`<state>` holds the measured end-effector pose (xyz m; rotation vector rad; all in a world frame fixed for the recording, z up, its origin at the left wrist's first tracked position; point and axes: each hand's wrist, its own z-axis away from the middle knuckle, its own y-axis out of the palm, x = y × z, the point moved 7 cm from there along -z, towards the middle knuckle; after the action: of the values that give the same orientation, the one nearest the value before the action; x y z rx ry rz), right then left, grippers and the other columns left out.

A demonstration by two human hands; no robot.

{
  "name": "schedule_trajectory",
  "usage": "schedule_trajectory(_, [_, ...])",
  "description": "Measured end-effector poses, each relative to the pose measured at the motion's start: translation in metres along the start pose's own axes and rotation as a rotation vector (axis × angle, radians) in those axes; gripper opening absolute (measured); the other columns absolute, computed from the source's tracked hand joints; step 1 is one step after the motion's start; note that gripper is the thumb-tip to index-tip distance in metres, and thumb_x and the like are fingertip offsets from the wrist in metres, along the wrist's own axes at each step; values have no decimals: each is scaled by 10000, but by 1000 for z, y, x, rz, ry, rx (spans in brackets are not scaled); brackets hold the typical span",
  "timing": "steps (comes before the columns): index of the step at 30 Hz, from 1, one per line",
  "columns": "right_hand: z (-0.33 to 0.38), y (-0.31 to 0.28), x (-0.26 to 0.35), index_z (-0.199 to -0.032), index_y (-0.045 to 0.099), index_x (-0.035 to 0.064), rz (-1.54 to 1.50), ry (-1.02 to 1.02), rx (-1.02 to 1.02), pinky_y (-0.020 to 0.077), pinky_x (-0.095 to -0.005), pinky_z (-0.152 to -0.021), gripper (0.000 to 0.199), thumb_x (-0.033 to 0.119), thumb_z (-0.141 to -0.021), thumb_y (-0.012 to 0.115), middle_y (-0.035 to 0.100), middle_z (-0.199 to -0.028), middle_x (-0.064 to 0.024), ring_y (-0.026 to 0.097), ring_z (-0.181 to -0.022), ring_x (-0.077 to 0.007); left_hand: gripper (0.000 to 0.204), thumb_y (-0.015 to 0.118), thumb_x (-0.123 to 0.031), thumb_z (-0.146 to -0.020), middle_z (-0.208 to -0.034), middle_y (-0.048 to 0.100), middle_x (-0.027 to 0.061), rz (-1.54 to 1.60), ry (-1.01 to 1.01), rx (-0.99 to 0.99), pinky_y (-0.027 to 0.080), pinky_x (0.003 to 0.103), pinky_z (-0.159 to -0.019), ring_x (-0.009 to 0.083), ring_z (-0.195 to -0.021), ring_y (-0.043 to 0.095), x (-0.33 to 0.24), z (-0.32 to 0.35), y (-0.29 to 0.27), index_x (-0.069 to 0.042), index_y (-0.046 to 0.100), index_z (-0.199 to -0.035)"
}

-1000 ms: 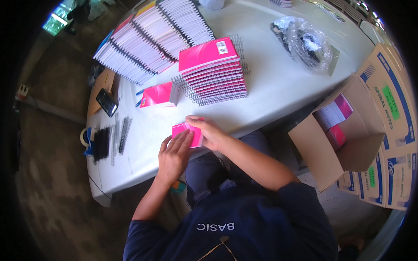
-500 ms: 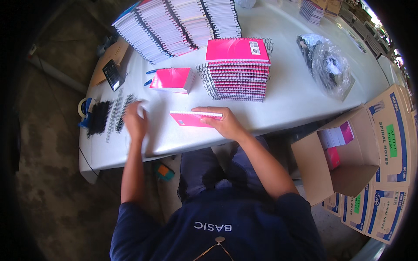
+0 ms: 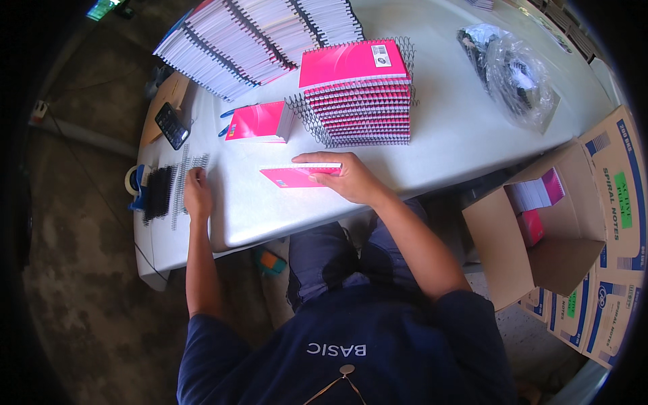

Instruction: The person threads a plastic spiral through the pre-punched holes of pink notebooks by hand, occasionally stacking the finished notebooks and placing them into a cardboard box.

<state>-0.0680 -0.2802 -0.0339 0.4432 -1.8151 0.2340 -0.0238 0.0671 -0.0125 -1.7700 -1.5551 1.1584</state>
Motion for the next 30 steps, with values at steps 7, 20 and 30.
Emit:
schedule_trajectory(7, [1,-7,-8,-1134,598,19,-13,-4,-31,443,-248,-881,286,7,-849,578,636,-1087,-62,564,-965,-100,317,482,-319,-947,-613,377,-51,854,-20,787,291,208,-513,46,-563,333,-138,52,-3,-41,588,-839])
schedule_trajectory(20, [3,-3,-7,-1147,598,23,1,43,-25,453,-242,-846,289,19,-860,569,645,-1063,-64,564,-930,-84,425,419,-371,-963,-536,344,-49,834,-163,862,230,226,-473,48,-508,293,-125,57,5,-34,567,-749])
schedule_trajectory(30, [3,-3,-4,-1148,595,15,22,12,-33,456,-242,-841,286,11,-865,558,648,-1053,-64,565,-926,-86,414,405,-365,-963,-518,339,-40,990,-140,1029,244,221,-491,63,-496,296,-134,61,12,-41,573,-768])
